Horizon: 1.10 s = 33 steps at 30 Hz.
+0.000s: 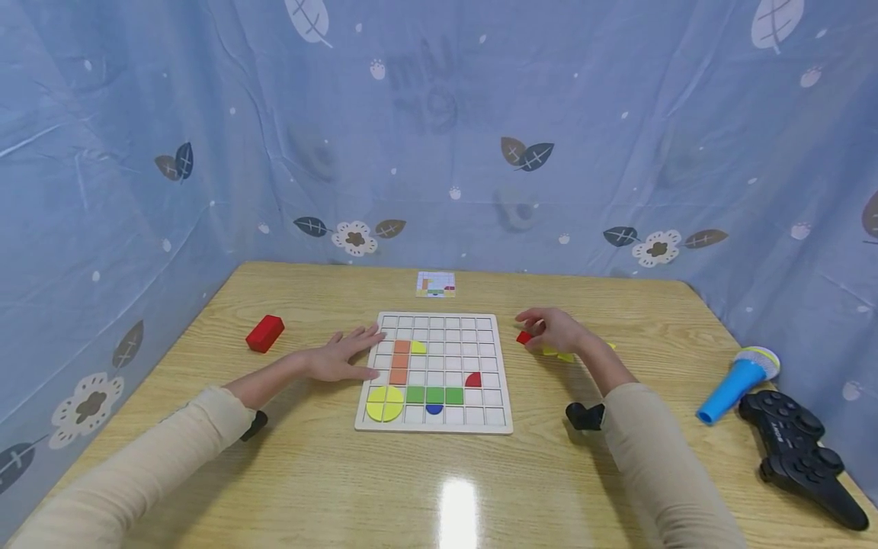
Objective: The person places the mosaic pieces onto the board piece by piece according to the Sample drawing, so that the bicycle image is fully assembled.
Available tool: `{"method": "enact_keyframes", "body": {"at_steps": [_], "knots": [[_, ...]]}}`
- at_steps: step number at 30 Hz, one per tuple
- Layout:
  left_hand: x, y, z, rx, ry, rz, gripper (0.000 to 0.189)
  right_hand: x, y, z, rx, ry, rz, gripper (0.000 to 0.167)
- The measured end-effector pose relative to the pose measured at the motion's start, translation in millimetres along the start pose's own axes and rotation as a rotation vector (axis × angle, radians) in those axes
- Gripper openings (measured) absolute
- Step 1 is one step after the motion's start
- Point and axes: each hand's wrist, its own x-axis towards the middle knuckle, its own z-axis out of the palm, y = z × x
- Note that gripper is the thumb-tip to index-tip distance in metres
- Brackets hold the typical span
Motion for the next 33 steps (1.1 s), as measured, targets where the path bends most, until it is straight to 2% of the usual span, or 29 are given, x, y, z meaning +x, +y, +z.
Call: {"method": "enact_keyframes", "body": {"at_steps": [8, 16, 23, 33], "knots": [[0.0, 1.8, -2.1, -0.004, -0.002, 0.007, 0.082, 1.1, 0.0, 1.1, -0.012, 0.018, -0.027, 0.041], [0.8, -1.9, -1.2, 0.004, -0.004, 0.018, 0.084, -0.7, 3.4, 1.5, 0.026, 0.031, -0.013, 0.043], [-0.5, 0.2, -1.2, -0.003, -0.002, 0.002, 0.081, -1.6, 4.7, 2.6, 0.054, 0.067, 0.022, 0.042], [0.2, -0.1, 0.1, -0.002, -0.004, -0.003, 0.081, -0.6, 5.0, 3.9, 0.060, 0.064, 0.003, 0.041]]}}
